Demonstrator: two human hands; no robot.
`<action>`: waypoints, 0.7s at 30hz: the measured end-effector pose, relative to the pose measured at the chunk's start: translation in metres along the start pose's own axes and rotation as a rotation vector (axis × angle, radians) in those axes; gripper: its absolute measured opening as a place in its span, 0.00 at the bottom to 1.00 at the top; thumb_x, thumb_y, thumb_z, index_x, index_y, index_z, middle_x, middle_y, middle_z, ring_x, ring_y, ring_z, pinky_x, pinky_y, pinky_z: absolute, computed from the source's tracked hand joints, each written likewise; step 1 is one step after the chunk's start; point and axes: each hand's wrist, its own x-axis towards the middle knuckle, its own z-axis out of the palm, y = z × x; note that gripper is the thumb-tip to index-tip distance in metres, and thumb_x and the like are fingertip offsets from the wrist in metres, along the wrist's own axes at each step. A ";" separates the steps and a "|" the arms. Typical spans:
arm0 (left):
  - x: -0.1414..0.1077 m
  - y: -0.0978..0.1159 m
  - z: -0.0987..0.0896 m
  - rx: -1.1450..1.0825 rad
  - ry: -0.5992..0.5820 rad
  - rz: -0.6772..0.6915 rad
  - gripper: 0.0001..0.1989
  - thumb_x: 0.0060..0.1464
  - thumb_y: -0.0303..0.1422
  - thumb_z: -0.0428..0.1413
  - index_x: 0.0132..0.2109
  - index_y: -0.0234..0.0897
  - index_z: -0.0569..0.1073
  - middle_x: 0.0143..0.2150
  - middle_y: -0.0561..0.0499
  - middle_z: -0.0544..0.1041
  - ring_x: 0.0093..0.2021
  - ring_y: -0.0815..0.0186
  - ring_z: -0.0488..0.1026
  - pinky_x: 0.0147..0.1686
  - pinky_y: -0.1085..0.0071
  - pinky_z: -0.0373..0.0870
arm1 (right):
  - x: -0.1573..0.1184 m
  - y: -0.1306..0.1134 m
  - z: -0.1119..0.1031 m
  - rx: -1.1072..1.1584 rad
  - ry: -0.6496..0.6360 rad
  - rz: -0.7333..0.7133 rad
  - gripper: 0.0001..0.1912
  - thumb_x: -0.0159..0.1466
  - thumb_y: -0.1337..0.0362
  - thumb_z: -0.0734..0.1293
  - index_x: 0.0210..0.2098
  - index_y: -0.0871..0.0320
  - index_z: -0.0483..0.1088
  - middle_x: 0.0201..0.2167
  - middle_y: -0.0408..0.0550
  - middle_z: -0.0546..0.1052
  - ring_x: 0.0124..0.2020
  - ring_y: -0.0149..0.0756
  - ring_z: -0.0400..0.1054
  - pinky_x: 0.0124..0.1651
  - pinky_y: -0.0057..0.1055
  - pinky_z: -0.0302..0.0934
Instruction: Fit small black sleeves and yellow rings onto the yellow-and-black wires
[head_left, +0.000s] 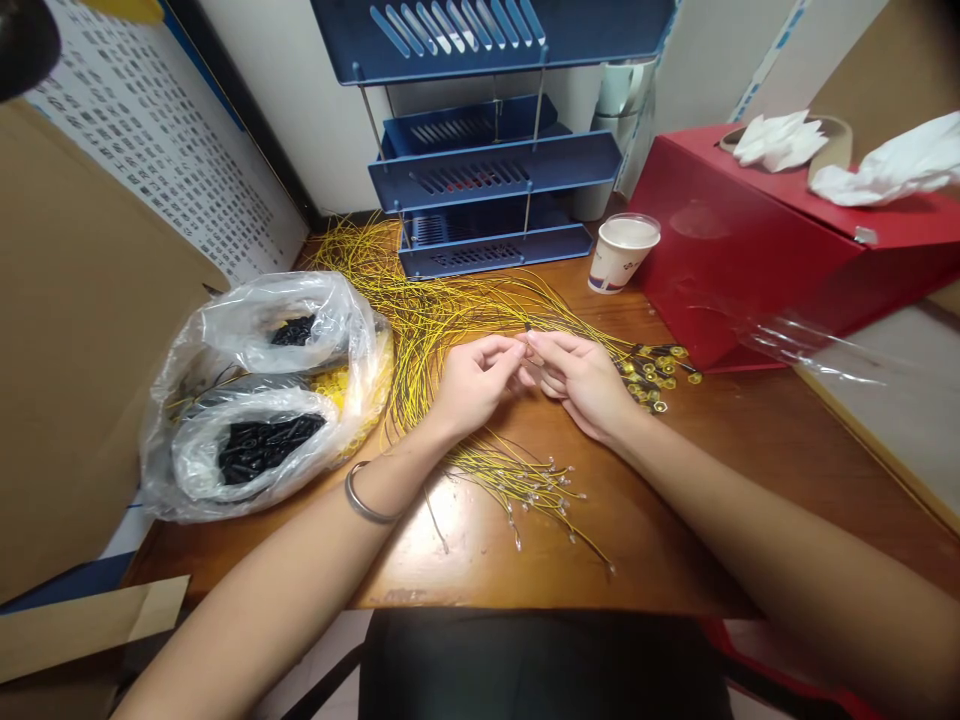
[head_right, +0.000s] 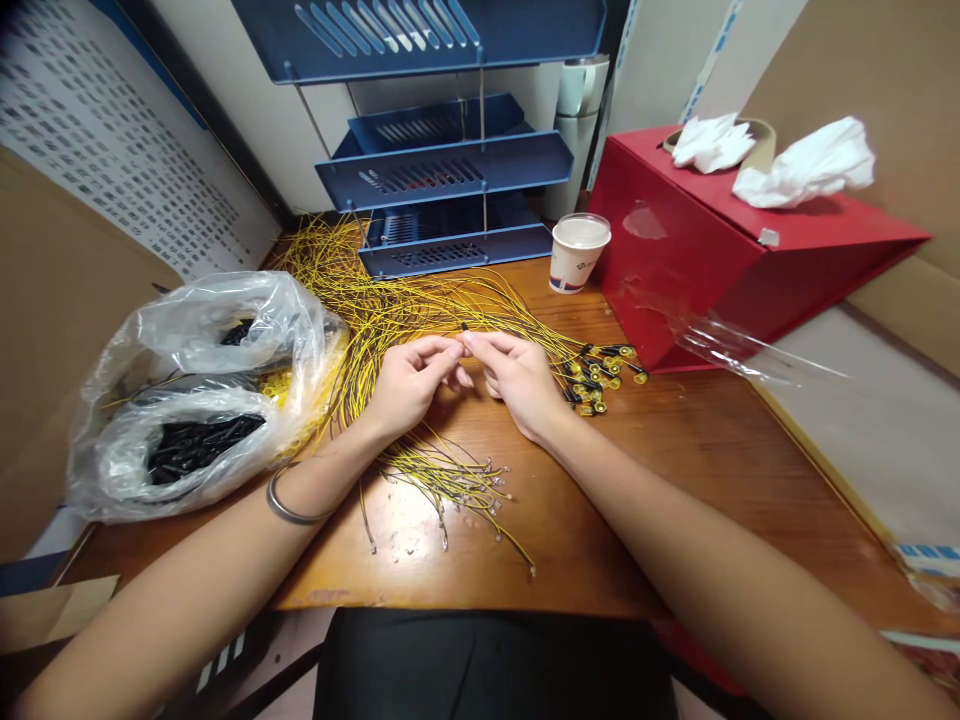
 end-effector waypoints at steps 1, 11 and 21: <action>0.000 0.001 0.000 0.003 -0.003 -0.001 0.12 0.56 0.38 0.59 0.37 0.30 0.77 0.24 0.50 0.78 0.23 0.71 0.74 0.28 0.76 0.72 | 0.000 0.000 0.000 0.003 0.003 0.000 0.19 0.53 0.56 0.77 0.36 0.64 0.76 0.13 0.33 0.58 0.13 0.18 0.41 0.18 0.26 0.32; 0.000 -0.002 -0.001 0.001 -0.013 -0.020 0.13 0.56 0.38 0.59 0.38 0.30 0.77 0.24 0.49 0.78 0.22 0.71 0.73 0.26 0.75 0.72 | 0.001 0.004 -0.001 -0.040 0.015 -0.046 0.18 0.53 0.55 0.76 0.36 0.63 0.77 0.15 0.35 0.62 0.13 0.19 0.45 0.17 0.26 0.33; -0.001 0.002 0.001 0.119 0.100 0.048 0.20 0.58 0.43 0.57 0.25 0.34 0.69 0.19 0.54 0.69 0.20 0.74 0.66 0.24 0.76 0.64 | -0.001 0.003 0.002 -0.136 -0.045 -0.034 0.12 0.55 0.57 0.70 0.27 0.58 0.67 0.11 0.30 0.53 0.13 0.21 0.40 0.18 0.26 0.33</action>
